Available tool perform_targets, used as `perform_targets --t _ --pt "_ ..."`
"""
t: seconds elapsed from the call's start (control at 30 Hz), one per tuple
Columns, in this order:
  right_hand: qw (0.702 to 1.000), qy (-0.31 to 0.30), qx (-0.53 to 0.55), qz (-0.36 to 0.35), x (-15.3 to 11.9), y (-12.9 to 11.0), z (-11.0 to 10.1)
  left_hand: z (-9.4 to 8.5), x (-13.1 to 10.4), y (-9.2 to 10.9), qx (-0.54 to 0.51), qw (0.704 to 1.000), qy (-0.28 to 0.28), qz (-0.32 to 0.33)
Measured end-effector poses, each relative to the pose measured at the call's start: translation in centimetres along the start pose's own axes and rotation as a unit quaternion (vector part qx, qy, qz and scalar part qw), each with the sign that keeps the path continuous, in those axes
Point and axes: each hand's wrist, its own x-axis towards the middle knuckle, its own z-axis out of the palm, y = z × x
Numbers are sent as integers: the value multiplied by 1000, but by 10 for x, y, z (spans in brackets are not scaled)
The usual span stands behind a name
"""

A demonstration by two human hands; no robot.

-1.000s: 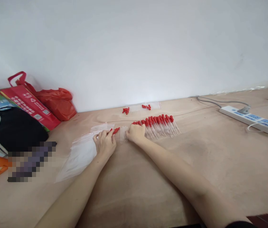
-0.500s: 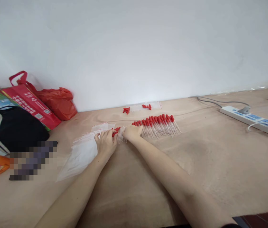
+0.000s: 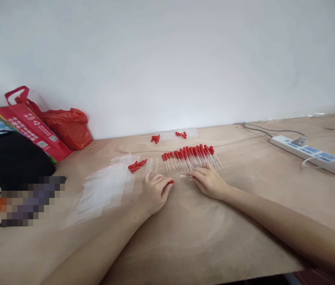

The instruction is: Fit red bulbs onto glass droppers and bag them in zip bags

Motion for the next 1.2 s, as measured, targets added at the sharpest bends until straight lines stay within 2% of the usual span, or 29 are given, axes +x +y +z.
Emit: perform_targets --t 0.13,0.43,0.73,0.87,1.2 --pt "999 3 0 -39 -14 -3 -6 4 1 11 -12 1000 -8 24" --pt "999 -1 39 -38 -8 -14 -1 4 0 10 -43 999 14 30" --pt "995 -3 74 -67 -9 -9 -2 5 0 9 -90 995 -29 23" --pt "994 1 61 -96 -6 -8 -1 3 1 11 -93 994 -47 26" --pt "991 -3 12 -136 -2 -9 -1 3 -1 14 -61 995 -30 68"
